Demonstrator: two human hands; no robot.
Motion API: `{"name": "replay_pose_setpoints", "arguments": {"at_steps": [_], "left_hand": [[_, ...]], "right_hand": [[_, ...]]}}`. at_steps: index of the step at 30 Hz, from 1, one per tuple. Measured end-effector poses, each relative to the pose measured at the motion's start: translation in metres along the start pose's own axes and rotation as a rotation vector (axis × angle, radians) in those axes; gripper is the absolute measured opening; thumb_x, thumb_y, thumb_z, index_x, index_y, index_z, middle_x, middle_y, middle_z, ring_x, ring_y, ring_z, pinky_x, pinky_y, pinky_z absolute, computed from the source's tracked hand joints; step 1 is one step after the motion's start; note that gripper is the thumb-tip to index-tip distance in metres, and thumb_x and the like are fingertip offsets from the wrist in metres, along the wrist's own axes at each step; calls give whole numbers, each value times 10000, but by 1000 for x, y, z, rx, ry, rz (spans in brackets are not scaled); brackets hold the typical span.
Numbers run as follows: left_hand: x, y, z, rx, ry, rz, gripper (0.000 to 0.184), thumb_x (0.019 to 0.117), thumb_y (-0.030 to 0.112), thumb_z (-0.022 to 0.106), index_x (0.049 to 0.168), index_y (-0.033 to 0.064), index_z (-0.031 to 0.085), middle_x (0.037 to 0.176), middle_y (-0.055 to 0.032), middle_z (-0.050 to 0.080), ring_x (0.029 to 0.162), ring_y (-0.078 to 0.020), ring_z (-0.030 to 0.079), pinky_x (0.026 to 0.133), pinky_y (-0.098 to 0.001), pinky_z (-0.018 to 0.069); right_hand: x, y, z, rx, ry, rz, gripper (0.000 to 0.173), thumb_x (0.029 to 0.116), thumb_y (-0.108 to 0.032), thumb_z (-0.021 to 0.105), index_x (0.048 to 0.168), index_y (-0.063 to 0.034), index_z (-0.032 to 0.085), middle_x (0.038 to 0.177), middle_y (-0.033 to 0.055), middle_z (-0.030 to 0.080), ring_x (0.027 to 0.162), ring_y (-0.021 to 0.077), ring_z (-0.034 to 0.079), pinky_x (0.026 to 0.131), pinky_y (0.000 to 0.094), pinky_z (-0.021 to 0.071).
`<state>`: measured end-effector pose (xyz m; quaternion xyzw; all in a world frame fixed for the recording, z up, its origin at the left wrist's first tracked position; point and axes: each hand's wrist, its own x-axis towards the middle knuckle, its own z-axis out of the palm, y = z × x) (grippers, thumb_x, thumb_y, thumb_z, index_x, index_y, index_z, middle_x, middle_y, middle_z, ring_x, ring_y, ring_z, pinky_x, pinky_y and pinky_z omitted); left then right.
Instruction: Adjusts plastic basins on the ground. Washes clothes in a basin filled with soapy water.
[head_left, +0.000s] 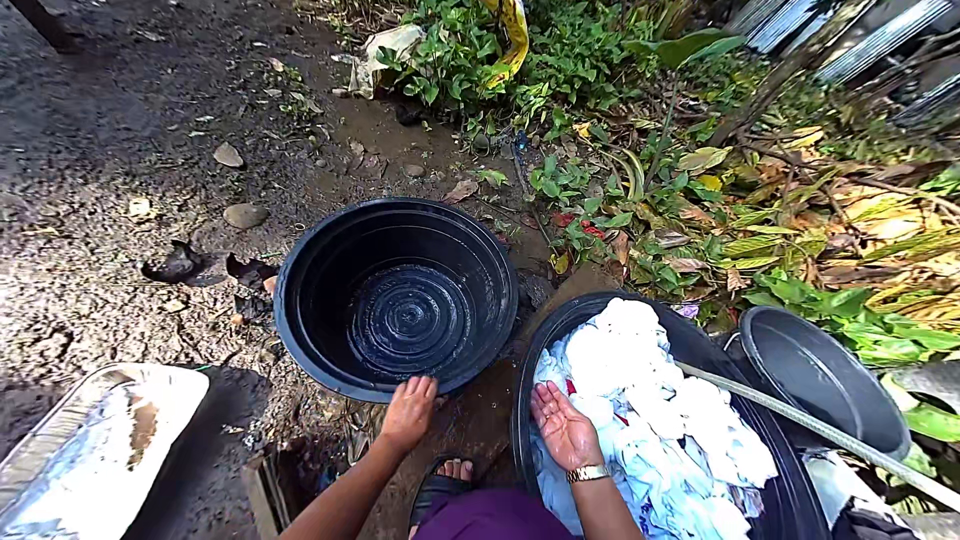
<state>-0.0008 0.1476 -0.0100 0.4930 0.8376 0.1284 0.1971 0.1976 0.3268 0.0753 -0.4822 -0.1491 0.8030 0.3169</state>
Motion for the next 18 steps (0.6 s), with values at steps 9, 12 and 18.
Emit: {"name": "replay_pose_setpoints", "arguments": {"at_steps": [9,12,18], "left_hand": [[-54,-137,-50,210,134,-19,528,970,429,667,1215,-38,695,1291,-261,666,1328,-442,567,1213,-659,237],[-48,-122,-45,233,71,-35,523,993,412,648,1202,-67,678,1248,-301,657,1284,-479,578,1215,-623,266],[-10,-37,-15,114,34,-196,569,1039,462,554,1247,-59,650,1301,-312,617,1301,-507,531,1176,-621,313]], "right_hand": [[0,16,-56,-589,5,38,253,1098,-66,378,1182,83,564,942,122,677,805,161,692,776,312,596],[-6,20,-48,-391,148,108,219,1093,-110,392,1126,17,567,852,94,653,713,156,659,662,301,574],[-36,-11,13,-84,-304,215,558,1137,-285,192,845,-88,625,792,64,749,665,139,731,602,227,603]]}}
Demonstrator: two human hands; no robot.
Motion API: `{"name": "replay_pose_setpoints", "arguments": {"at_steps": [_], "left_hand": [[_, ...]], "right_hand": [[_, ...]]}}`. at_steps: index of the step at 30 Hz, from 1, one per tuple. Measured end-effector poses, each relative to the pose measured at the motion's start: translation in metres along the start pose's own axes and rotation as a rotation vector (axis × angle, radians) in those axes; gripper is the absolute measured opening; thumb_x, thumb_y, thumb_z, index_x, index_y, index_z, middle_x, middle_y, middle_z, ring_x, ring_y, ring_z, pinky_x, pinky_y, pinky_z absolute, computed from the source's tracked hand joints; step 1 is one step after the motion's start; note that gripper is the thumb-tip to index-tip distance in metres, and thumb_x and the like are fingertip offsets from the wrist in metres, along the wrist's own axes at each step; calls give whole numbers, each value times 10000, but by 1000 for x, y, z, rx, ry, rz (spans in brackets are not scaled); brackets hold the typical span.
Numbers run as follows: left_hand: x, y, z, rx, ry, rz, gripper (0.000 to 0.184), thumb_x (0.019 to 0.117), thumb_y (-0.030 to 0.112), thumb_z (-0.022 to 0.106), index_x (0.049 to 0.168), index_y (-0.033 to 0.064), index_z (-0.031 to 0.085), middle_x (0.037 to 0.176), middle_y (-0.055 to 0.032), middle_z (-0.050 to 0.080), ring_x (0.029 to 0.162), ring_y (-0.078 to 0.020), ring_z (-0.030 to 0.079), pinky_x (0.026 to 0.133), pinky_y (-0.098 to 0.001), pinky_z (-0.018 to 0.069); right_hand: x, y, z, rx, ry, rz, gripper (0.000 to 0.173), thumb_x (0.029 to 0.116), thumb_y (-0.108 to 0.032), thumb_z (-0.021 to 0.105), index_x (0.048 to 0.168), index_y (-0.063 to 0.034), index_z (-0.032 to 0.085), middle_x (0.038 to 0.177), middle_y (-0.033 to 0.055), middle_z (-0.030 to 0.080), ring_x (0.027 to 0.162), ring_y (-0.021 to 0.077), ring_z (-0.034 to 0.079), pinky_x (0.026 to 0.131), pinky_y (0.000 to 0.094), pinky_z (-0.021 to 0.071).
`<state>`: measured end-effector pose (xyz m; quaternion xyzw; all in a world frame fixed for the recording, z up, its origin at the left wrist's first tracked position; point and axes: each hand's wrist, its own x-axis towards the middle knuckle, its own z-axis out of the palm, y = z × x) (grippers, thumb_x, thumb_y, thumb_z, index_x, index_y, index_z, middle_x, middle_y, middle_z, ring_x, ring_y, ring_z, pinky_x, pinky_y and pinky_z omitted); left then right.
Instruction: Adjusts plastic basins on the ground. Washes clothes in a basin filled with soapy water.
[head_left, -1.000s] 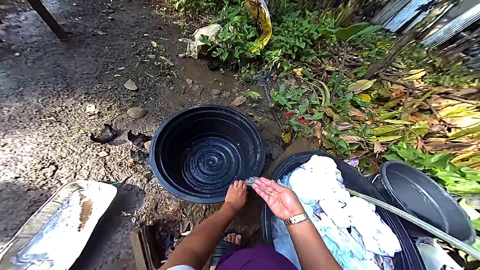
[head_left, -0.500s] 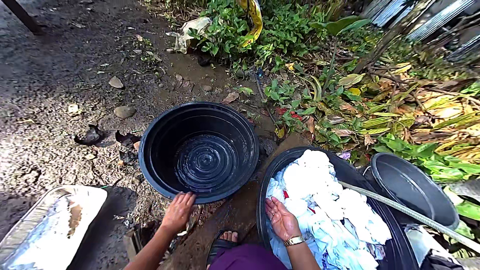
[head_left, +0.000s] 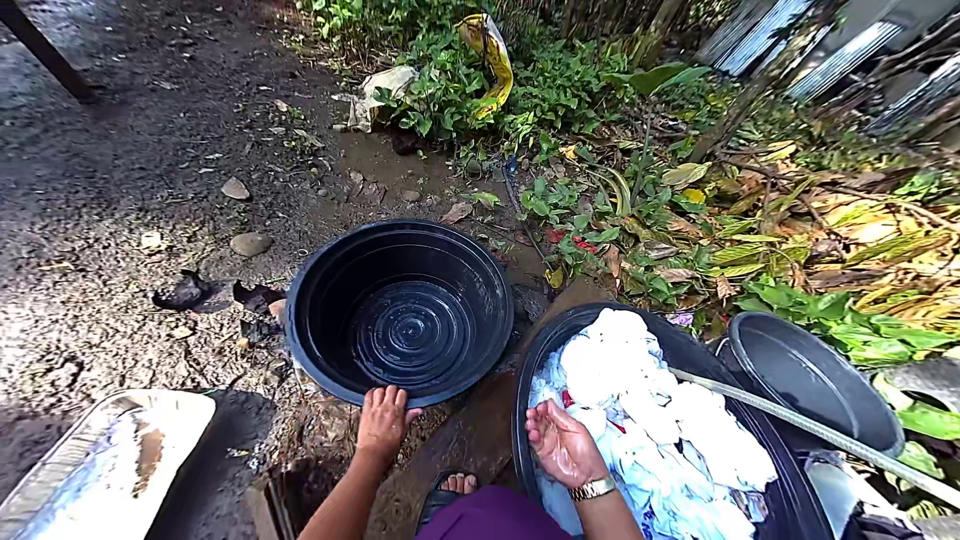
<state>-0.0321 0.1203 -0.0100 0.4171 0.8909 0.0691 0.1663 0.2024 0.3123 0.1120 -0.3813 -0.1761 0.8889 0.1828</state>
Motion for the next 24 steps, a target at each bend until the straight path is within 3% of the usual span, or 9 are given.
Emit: {"name": "replay_pose_setpoints", "arguments": {"at_steps": [3,5,8,12,15,17,19,21,24], "left_hand": [[22,50,4,-53,-43,-87,594,1069,463,487,1321,-63,599,1367,-309,570,1350,-485,486,1178,-614,289],[33,74,11,-115,-38,-79,529,1096,373,447,1352,-72,576,1399,-303,553,1367,-474,478,1187,-596,285],[37,87,19,-194,-36,-19,464,1113,240,388,1445,-59,514,1461,-281,526,1405,-445,456,1211,-557,266],[27,43,26,-154,91,154,414,1091,174,436,1433,-24,560,1391,-252,609,1336,-422,552,1184,-543,344],[8,-20,26,-116,211,160,418,1079,230,473,1396,-8,606,1419,-233,604,1396,-430,507,1216,-632,255],[1,-58,17,-86,271,117,472,1072,310,452,1383,-4,617,1459,-220,578,1443,-442,446,1205,-699,191],[2,-81,4,-67,259,66,564,1072,428,428,1363,-13,625,1469,-219,568,1469,-448,403,1215,-701,139],[7,-83,-2,-18,252,102,629,1062,474,403,1264,-63,662,1372,-273,619,1404,-491,472,1216,-674,195],[13,-62,-7,15,164,156,637,1066,483,433,1167,-98,673,1257,-313,650,1304,-515,546,1206,-631,269]], "right_hand": [[-3,-2,48,-376,112,-27,448,1151,-239,275,996,36,592,851,146,742,719,219,750,694,321,635],[-1,8,67,-660,133,-85,420,1143,-230,347,1154,106,600,1041,185,704,871,221,732,822,340,614],[7,20,82,-1152,57,-130,441,1122,-248,426,1391,78,552,1457,240,551,1339,282,555,1143,414,425],[20,23,90,-1549,27,-20,444,1115,-185,426,1487,48,485,1637,243,335,1545,318,305,1266,446,246],[15,21,78,-1305,78,-138,361,1087,-92,466,1396,55,581,1546,222,481,1399,262,522,1167,390,416],[8,15,64,-1027,176,-293,281,1072,-53,476,1241,86,652,1230,220,679,981,225,729,883,349,602],[5,5,43,-793,287,-372,265,1078,-56,445,1162,98,644,949,143,703,706,167,700,672,305,606],[7,0,20,-588,405,-315,231,1090,-69,414,1097,55,609,749,48,648,580,118,647,567,265,577],[13,9,-16,-481,504,-68,233,1086,-121,443,1070,51,600,778,86,641,627,149,643,610,287,566]]}}
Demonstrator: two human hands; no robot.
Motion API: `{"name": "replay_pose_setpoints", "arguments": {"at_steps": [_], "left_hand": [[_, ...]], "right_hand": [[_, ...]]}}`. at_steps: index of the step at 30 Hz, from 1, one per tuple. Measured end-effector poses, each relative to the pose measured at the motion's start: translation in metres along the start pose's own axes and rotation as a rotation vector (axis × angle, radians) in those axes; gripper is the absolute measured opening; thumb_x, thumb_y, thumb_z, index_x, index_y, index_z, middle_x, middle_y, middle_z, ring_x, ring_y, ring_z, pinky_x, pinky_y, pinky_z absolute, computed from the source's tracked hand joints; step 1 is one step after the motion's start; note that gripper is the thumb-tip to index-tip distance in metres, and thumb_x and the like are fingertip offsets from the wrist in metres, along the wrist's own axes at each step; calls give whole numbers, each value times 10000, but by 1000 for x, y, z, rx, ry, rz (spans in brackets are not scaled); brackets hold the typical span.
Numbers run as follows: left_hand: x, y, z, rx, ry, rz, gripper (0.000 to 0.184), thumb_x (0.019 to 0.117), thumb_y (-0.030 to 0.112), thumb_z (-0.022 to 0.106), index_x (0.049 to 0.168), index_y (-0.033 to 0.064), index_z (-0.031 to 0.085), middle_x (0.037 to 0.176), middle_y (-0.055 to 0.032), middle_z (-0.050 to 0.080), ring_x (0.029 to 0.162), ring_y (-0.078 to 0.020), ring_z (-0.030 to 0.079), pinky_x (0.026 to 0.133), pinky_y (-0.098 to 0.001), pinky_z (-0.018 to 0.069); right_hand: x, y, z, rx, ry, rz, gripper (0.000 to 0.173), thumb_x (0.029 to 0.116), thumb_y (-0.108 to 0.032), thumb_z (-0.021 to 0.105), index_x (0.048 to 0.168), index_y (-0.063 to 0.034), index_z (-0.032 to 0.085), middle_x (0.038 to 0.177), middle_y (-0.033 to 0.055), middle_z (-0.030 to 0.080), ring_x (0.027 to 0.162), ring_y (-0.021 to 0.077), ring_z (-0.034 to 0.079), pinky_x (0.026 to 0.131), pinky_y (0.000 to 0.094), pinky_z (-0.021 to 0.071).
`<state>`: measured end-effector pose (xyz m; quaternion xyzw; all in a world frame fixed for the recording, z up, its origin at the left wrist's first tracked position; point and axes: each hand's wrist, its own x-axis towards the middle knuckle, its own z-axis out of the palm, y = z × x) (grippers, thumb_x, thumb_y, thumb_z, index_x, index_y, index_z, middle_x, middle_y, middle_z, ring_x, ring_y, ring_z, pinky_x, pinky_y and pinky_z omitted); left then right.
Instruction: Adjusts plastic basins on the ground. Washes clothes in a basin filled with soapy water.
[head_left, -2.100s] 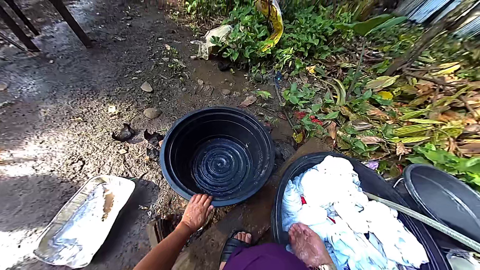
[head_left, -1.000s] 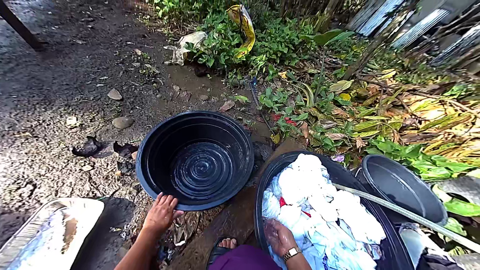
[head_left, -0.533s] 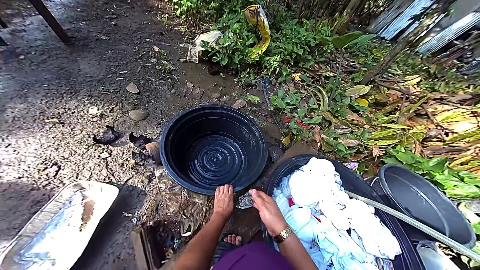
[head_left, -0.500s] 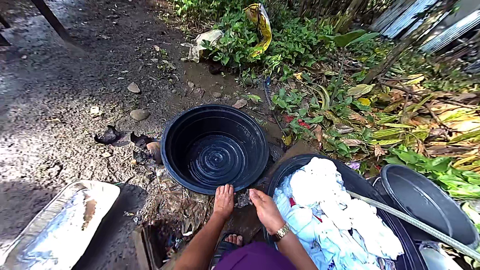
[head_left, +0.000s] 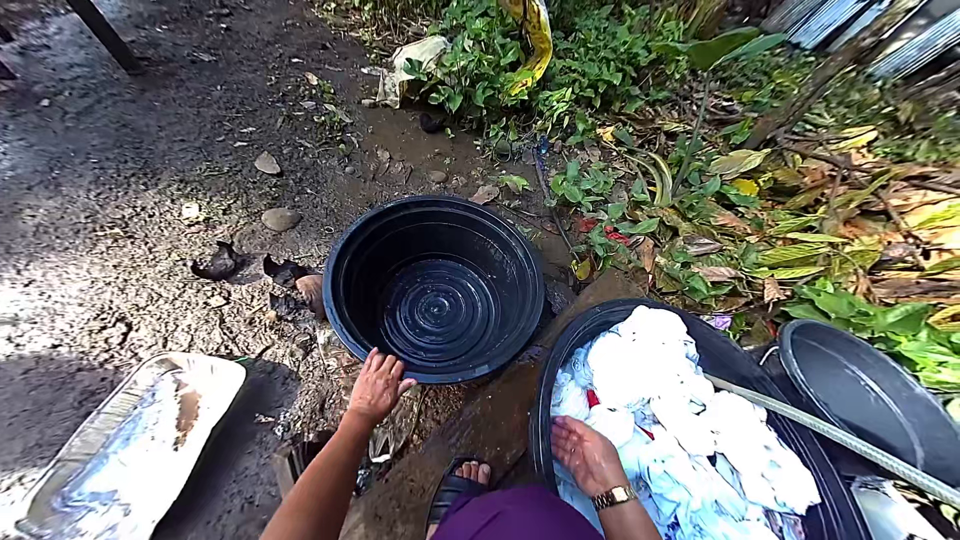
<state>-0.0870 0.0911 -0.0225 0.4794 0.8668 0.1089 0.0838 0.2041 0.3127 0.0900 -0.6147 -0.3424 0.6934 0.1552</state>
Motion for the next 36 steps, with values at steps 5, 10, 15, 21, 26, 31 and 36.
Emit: {"name": "replay_pose_setpoints", "arguments": {"at_steps": [5,10,15,21,26,31,36], "left_hand": [[11,74,14,-82,-116,-117,553,1081,413,456,1226,-85,646,1295,-312,619,1313,-487,533,1171,-586,334],[66,164,22,-203,-293,1,523,1124,245,362,1588,4,334,1564,-245,447,1453,-399,433,1229,-512,278],[148,197,22,-169,-491,184,679,1050,68,450,1649,45,129,1730,-158,74,1595,-383,68,1265,-551,134],[154,193,36,-280,-387,251,673,1029,31,464,1641,45,186,1734,-98,105,1604,-330,65,1272,-512,145],[91,147,27,-166,-409,301,689,1012,-50,425,1648,79,194,1728,-100,151,1596,-343,116,1266,-545,150],[24,77,24,-125,-173,177,536,1021,4,448,1556,-5,406,1571,-222,458,1490,-422,383,1239,-569,241],[51,102,14,-91,-392,145,562,1099,127,368,1624,-2,216,1685,-203,247,1572,-357,220,1272,-536,146]], "right_hand": [[17,38,-12,-91,84,33,245,1085,-118,457,1105,87,589,843,121,633,679,146,622,648,292,545],[3,-5,1,356,-72,155,406,1105,-306,292,804,-147,514,596,-17,591,477,79,580,437,205,480],[-31,-77,56,378,-333,0,405,1124,-192,266,1229,71,556,1038,172,719,935,252,741,860,358,609],[-19,-68,63,257,-188,-153,294,1106,-134,373,1072,21,621,822,78,692,674,164,686,642,294,593],[-3,-12,15,188,11,-7,259,1082,-142,396,953,-29,590,708,38,631,581,130,621,561,266,540],[3,34,-13,-62,78,74,236,1070,-91,436,1063,85,594,833,115,650,680,140,639,651,275,550],[9,20,-5,283,60,159,253,1079,-192,346,915,-95,512,675,7,571,536,84,561,502,231,486]]}}
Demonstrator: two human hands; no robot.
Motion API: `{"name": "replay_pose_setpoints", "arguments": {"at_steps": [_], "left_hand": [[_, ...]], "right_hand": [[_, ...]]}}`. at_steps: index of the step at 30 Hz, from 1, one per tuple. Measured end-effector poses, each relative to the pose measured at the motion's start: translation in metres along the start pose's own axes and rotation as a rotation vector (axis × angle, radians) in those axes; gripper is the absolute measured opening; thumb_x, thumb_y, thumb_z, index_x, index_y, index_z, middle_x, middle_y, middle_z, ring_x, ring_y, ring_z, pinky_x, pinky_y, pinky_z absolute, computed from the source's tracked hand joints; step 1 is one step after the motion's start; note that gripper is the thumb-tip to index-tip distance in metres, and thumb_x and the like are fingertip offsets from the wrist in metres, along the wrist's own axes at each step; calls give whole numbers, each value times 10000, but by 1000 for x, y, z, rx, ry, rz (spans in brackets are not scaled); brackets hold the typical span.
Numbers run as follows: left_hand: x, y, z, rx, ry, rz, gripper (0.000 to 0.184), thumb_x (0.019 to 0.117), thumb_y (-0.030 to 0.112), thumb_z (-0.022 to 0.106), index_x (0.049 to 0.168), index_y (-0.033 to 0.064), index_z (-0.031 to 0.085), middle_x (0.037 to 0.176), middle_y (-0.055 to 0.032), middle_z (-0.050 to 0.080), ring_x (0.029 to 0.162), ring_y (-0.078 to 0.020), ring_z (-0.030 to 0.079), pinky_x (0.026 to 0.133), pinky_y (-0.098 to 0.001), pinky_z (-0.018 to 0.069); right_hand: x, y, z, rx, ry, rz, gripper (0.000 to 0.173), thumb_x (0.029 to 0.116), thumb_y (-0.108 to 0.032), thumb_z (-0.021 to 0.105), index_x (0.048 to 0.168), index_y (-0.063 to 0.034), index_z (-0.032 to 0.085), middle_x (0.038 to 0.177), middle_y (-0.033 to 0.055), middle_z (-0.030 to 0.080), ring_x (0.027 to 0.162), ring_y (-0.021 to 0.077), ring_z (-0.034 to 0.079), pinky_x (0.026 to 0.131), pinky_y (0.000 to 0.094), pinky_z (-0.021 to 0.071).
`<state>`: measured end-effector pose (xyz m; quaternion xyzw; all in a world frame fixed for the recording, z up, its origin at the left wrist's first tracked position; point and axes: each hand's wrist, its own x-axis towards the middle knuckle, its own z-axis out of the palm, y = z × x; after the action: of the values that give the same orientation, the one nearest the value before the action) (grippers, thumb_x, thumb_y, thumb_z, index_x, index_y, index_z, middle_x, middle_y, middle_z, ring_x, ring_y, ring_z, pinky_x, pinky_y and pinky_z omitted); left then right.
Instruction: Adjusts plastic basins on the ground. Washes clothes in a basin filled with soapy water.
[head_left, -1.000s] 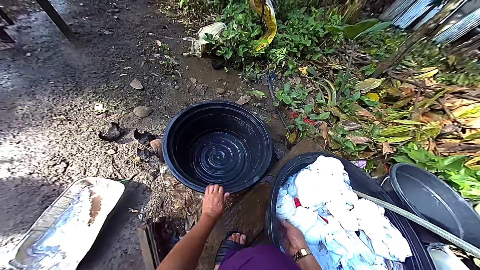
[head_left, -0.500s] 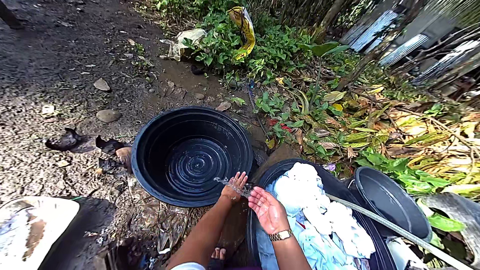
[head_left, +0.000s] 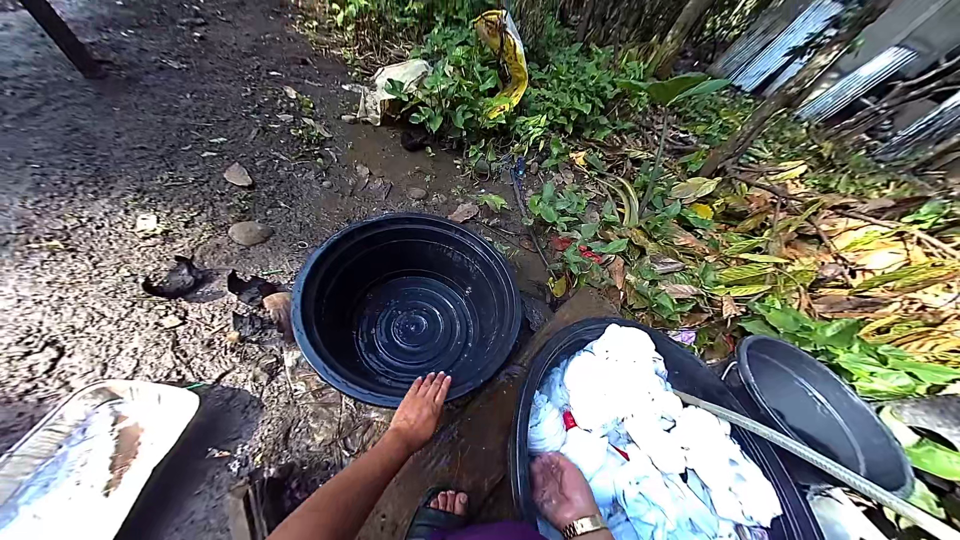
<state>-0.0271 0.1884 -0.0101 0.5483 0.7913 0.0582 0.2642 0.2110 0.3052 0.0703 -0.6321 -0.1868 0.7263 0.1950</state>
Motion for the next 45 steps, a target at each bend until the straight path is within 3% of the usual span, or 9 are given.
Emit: {"name": "replay_pose_setpoints", "arguments": {"at_steps": [2,7,15,27,30,34,37,40,45], "left_hand": [[35,20,-4,0,-27,106,614,1068,44,389,1639,21,165,1714,-172,168,1590,-346,155,1268,-544,149],[127,75,-18,83,-70,222,675,1019,-29,449,1634,7,171,1733,-145,76,1603,-352,26,1261,-588,86],[125,73,-12,19,-16,226,675,1017,-7,431,1632,-6,153,1729,-155,82,1605,-339,18,1275,-547,39],[46,41,1,70,18,244,582,1037,-14,383,1604,-37,253,1699,-194,208,1596,-367,98,1261,-601,46],[79,55,-7,90,-38,242,610,1045,-3,377,1627,-9,193,1723,-169,123,1603,-351,46,1267,-587,31],[107,64,-8,-35,-46,211,625,1045,20,415,1637,48,216,1738,-93,90,1607,-315,35,1271,-563,74],[94,46,-7,-116,-37,166,554,1076,112,387,1623,87,302,1721,-56,207,1606,-265,88,1287,-519,52],[45,2,-13,19,-104,31,672,1105,477,354,1638,80,247,1617,-210,392,1528,-371,326,1268,-599,92],[-51,-123,-27,164,14,-18,673,1052,545,458,1372,-37,572,1382,-285,593,1383,-453,499,1228,-625,224]], "right_hand": [[-14,-26,21,168,-113,-2,326,1102,-253,312,880,-118,510,645,-7,592,518,81,596,488,207,515],[-51,-88,85,211,-325,-164,421,1129,-216,265,1293,75,522,1108,190,699,982,251,731,897,342,593],[-23,-58,58,144,-66,-181,193,1078,-126,443,1039,-3,587,791,73,671,681,168,690,678,302,606],[-2,8,-5,-9,59,12,283,1101,-195,378,1103,11,572,846,85,626,688,146,611,645,291,527],[-18,-23,15,128,-148,53,392,1115,-299,287,867,-114,527,654,5,625,522,92,616,467,208,505],[-59,-65,71,111,-459,-41,442,1132,-230,238,1155,34,592,990,141,749,879,229,763,801,329,634],[-66,-67,99,-31,-482,-92,406,1123,-179,308,1240,82,596,1096,194,732,955,265,749,864,369,617],[-51,-56,78,-141,-532,-149,403,1124,-162,290,1221,67,607,1092,174,733,951,251,746,873,366,612],[-24,-37,-6,-282,-415,-91,450,1105,-157,233,960,-44,643,797,56,741,672,163,719,653,300,611]]}}
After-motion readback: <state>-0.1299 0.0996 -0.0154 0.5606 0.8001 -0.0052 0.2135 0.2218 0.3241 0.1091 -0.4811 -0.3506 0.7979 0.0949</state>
